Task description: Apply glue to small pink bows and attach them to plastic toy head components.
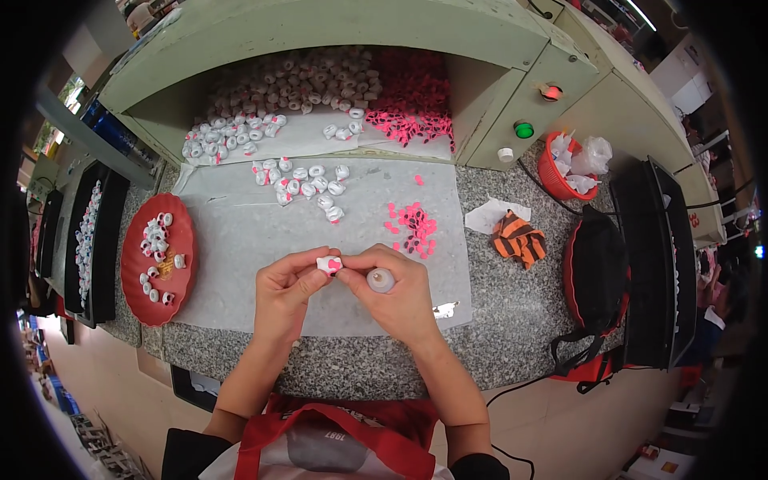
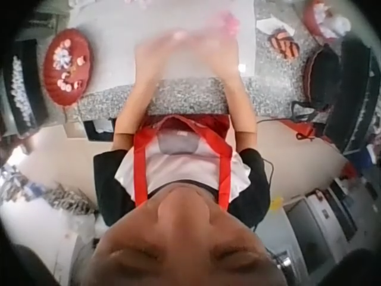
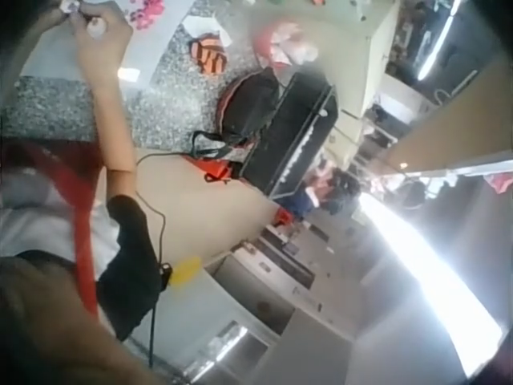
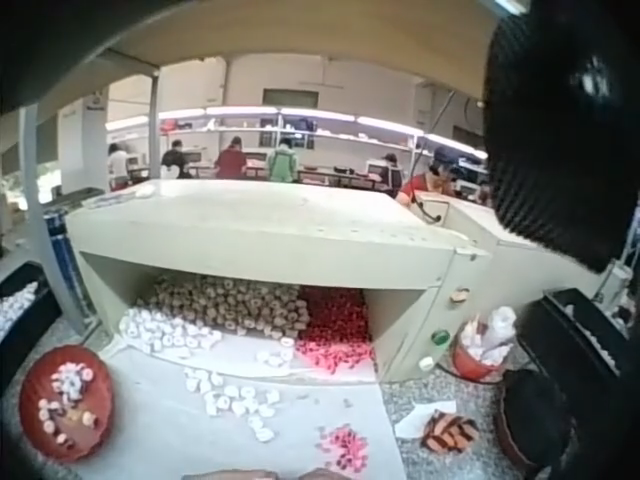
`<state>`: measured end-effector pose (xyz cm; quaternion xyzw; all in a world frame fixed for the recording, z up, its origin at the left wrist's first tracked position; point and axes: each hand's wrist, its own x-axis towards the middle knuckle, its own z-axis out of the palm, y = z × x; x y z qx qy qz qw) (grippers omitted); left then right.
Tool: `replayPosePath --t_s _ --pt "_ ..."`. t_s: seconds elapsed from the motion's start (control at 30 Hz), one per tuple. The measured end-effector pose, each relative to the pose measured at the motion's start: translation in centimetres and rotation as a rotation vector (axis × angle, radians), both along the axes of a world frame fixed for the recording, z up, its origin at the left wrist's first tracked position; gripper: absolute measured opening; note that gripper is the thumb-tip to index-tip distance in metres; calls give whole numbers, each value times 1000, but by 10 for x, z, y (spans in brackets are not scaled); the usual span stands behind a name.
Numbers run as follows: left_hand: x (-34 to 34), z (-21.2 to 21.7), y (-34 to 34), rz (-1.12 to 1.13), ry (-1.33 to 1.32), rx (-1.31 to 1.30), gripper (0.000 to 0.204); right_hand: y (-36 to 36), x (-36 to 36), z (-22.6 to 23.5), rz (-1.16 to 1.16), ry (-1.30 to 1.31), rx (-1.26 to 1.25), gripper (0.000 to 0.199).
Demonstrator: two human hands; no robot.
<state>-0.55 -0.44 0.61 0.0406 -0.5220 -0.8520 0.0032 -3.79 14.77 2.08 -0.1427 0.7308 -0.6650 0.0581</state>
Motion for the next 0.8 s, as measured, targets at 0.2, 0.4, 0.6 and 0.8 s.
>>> replayPosePath --t_s 0.2,0.4,0.6,0.8 --pt "3 7 1 33 -90 52 25 -5 5 3 -13 185 -31 25" --pt "7 19 -1 -82 100 -238 23 7 3 1 91 -164 -298 21" --pt "10 23 -3 -28 138 -255 24 -3 1 1 92 -260 -315 17" --pt "23 12 -33 -13 -29 -392 21 -25 11 -15 95 -389 -124 20"
